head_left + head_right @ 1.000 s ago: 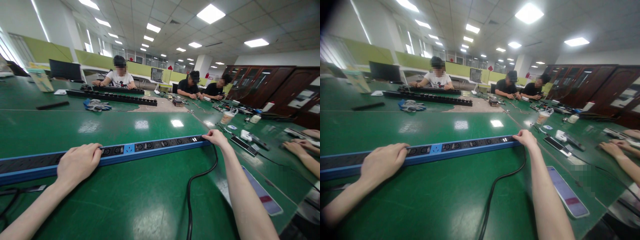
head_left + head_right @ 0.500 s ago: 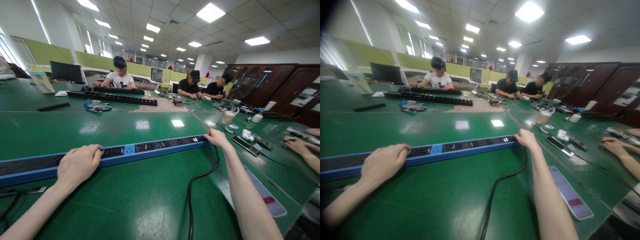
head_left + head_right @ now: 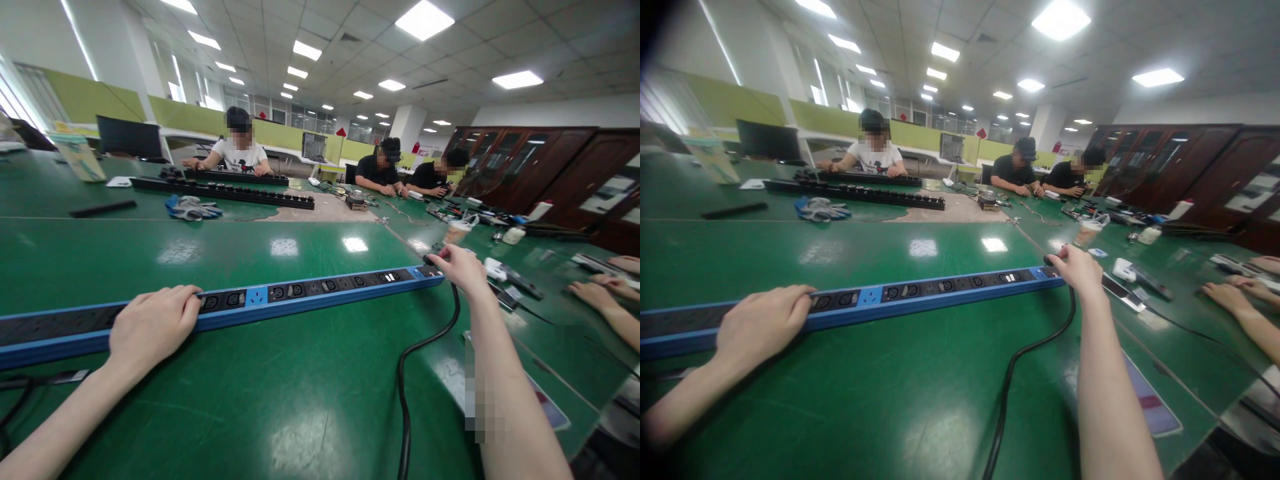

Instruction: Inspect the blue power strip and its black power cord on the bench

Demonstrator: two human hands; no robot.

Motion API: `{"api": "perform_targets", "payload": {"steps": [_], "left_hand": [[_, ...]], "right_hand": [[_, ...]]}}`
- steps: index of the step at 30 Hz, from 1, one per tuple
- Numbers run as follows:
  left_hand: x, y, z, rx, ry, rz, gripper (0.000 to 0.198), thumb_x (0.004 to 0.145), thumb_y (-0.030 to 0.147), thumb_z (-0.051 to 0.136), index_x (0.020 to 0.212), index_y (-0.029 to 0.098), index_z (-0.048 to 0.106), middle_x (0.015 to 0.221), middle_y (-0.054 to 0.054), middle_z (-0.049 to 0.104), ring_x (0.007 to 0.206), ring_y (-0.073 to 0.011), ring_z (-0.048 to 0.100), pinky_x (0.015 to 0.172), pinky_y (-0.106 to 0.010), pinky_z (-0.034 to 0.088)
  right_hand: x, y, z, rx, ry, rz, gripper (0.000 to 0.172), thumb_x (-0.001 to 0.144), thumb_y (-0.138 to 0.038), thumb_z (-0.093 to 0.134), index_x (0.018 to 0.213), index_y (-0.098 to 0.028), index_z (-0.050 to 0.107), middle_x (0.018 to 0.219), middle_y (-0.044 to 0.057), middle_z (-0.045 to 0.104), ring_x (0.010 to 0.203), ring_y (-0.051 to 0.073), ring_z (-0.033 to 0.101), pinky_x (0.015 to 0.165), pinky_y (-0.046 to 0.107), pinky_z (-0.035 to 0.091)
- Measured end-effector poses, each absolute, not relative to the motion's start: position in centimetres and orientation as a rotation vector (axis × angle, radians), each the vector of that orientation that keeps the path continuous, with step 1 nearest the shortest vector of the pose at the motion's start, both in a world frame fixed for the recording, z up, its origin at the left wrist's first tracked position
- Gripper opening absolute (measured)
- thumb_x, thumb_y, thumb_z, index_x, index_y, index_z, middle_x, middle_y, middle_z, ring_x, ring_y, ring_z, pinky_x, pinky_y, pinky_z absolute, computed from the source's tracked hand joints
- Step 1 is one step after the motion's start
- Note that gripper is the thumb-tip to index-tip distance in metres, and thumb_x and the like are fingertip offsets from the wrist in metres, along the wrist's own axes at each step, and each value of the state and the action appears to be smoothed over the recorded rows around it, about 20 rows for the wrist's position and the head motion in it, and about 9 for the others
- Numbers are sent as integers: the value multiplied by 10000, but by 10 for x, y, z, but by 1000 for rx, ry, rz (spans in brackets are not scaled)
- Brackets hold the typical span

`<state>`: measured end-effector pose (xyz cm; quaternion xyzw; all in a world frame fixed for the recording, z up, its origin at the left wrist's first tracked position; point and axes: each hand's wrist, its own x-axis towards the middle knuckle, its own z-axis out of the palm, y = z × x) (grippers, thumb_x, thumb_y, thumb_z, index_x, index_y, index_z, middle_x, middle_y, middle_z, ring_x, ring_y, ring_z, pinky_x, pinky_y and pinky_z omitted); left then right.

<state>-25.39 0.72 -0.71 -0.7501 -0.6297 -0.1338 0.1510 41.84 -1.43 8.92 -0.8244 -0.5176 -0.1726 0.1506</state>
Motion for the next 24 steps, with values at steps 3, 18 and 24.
{"api": "perform_targets", "payload": {"steps": [3, 18, 24], "left_hand": [[-254, 7, -6, -2163, -1813, -388, 440, 991, 398, 331, 1157, 213, 693, 1059, -90, 741, 930, -277, 659, 899, -408, 422], [-252, 3, -5, -2146, -1813, -416, 434, 1008, 387, 317, 1143, 214, 691, 1036, -84, 742, 947, -264, 657, 888, -397, 416], [-252, 4, -6, -2137, -1811, -396, 444, 1005, 379, 310, 1138, 216, 701, 1018, -86, 745, 952, -257, 661, 892, -392, 414]], "right_hand": [[420, -12, 73, -2383, -1584, -440, 434, 874, -662, 579, 943, -247, 689, 980, 85, 728, 885, 266, 650, 677, 316, 402], [409, 10, 45, -2511, -1437, -344, 390, 809, -620, 672, 891, -243, 729, 934, 147, 730, 856, 312, 685, 704, 387, 484], [417, 8, 42, -2436, -1370, -237, 411, 761, -640, 695, 878, -248, 735, 865, 106, 734, 798, 277, 688, 665, 351, 487]]}}
